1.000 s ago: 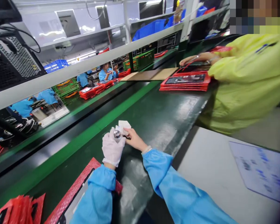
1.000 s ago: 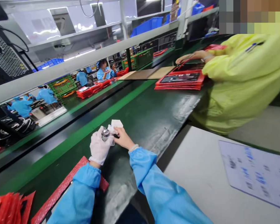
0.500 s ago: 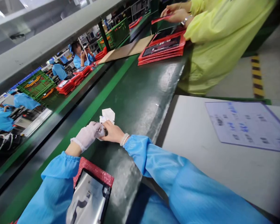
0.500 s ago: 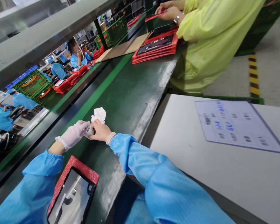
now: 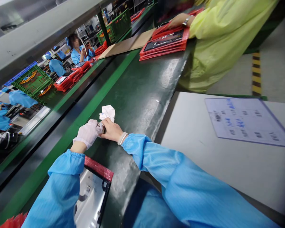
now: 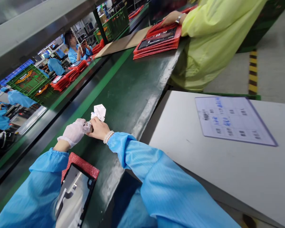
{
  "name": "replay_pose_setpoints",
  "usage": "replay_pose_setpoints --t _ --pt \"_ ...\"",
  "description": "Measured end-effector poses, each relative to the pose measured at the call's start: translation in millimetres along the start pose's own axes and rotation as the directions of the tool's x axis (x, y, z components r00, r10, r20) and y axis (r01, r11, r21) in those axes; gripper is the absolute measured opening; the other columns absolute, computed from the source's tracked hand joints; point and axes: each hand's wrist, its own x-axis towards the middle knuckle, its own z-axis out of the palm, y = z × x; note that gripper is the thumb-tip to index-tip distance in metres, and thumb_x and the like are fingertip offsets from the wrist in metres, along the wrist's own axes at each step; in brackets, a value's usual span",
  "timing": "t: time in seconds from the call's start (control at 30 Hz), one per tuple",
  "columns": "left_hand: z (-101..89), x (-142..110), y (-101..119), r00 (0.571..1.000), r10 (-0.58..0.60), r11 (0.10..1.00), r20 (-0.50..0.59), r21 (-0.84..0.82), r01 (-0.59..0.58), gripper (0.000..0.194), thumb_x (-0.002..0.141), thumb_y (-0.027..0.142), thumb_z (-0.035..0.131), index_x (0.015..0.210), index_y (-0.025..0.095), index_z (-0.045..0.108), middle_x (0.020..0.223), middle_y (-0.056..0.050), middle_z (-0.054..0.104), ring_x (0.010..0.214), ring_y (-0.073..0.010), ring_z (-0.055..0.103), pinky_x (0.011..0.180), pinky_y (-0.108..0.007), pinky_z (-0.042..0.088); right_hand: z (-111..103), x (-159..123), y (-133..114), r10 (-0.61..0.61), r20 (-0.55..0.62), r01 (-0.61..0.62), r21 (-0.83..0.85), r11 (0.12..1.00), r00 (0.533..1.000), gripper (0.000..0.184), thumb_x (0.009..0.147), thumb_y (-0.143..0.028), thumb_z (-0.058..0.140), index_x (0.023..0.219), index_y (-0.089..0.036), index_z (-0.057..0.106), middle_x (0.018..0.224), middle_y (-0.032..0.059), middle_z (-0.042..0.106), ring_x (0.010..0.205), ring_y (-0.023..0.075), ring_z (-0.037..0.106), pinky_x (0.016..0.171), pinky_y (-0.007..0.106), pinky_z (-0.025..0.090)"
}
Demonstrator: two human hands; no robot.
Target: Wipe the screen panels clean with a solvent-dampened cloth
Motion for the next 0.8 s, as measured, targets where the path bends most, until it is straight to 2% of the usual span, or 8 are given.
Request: replay_pose_setpoints --t 0.17,0.27,0.43,0.5,0.6,0.67,0.7,0.8 --pt "3.4 3.0 -6.6 0.98 0.194 0.968 -0.043 -0.156 -0.198 0.021 0.091 0.026 0.037 0.102 0.02 0.054 0.104 -0.005 0.059 0.091 -0.0173 0.059 0.082 -0.029 0.046 -4.2 1.9 3.6 -0.011 0.015 0.01 0.033 0.999 1.0 0.052 0.069 -0.048 0.073 0.106 -0.018 0.051 0.109 0.0058 0.049 0.093 0.0186 0.055 0.075 0.03 0.047" --pt "3.6 5.2 -13.7 0.95 0.303 0.921 -0.071 -0.235 -0.311 0.029 0.087 0.015 0.038 0.11 0.022 0.055 0.117 -0.005 0.058 0.104 -0.0158 0.056 0.093 -0.029 0.043 -8.1 5.5 6.7 -0.022 0.047 0.021 0.028 0.999 0.999 0.05 0.068 -0.049 0.073 0.1 -0.017 0.052 0.106 0.0051 0.05 0.088 0.018 0.056 0.072 0.029 0.046" --pt "12.0 2.4 -25.7 0.931 0.342 0.866 -0.13 -0.342 -0.365 0.038 0.086 0.013 0.038 0.117 0.025 0.057 0.133 -0.003 0.054 0.121 -0.0184 0.049 0.102 -0.036 0.038 -11.8 8.4 9.9 -0.032 0.079 0.028 0.051 0.998 0.996 0.052 0.067 -0.049 0.073 0.102 -0.017 0.052 0.107 0.006 0.049 0.089 0.0192 0.056 0.073 0.03 0.047" --pt "21.2 -2.7 -25.9 0.944 0.247 0.842 -0.218 -0.433 -0.321 0.038 0.089 0.021 0.042 0.126 0.024 0.051 0.137 -0.006 0.05 0.124 -0.0197 0.048 0.102 -0.035 0.039 -11.5 8.2 10.9 -0.023 0.078 0.018 0.059 0.998 0.997 0.053 0.068 -0.049 0.073 0.104 -0.017 0.052 0.109 0.0071 0.048 0.091 0.0203 0.056 0.076 0.032 0.048" --pt "40.1 -11.9 -15.7 0.949 -0.144 0.747 -0.279 -0.66 -0.081 0.076 0.079 0.04 0.063 0.143 0.021 0.027 0.142 -0.013 0.043 0.111 -0.022 0.057 0.09 -0.035 0.049 -9.3 8.3 14.4 -0.021 0.087 0.01 0.129 0.992 0.996 0.063 0.064 -0.047 0.077 0.112 -0.016 0.05 0.113 0.0088 0.047 0.096 0.0219 0.055 0.082 0.036 0.048" --pt "53.3 -16.6 -3.3 0.884 -0.425 0.603 -0.193 -0.789 0.117 0.098 0.068 0.047 0.074 0.145 0.019 0.02 0.138 -0.016 0.045 0.099 -0.0214 0.062 0.086 -0.035 0.052 -7.9 9.4 18.8 -0.038 0.102 0.015 0.211 0.977 0.994 0.075 0.059 -0.044 0.081 0.12 -0.015 0.048 0.116 0.0105 0.045 0.1 0.0231 0.054 0.088 0.038 0.047" --pt "59.3 -18.2 3.7 0.841 -0.521 0.527 -0.146 -0.83 0.182 0.101 0.066 0.05 0.074 0.145 0.018 0.021 0.136 -0.016 0.046 0.097 -0.0212 0.063 0.087 -0.035 0.051 -7.6 10.1 21.5 -0.047 0.106 0.019 0.251 0.968 0.993 0.078 0.059 -0.043 0.082 0.122 -0.014 0.047 0.116 0.0113 0.045 0.102 0.0235 0.054 0.091 0.039 0.046" --pt "72.4 -20.2 23.7 0.775 -0.625 0.433 -0.097 -0.869 0.241 0.093 0.074 0.057 0.064 0.144 0.013 0.02 0.136 -0.019 0.045 0.104 -0.0219 0.061 0.092 -0.035 0.049 -10.3 12.9 29.8 -0.029 0.044 0.012 0.349 0.937 0.999 0.064 0.068 -0.037 0.075 0.123 -0.014 0.052 0.115 0.0114 0.049 0.103 0.0226 0.055 0.095 0.039 0.044"
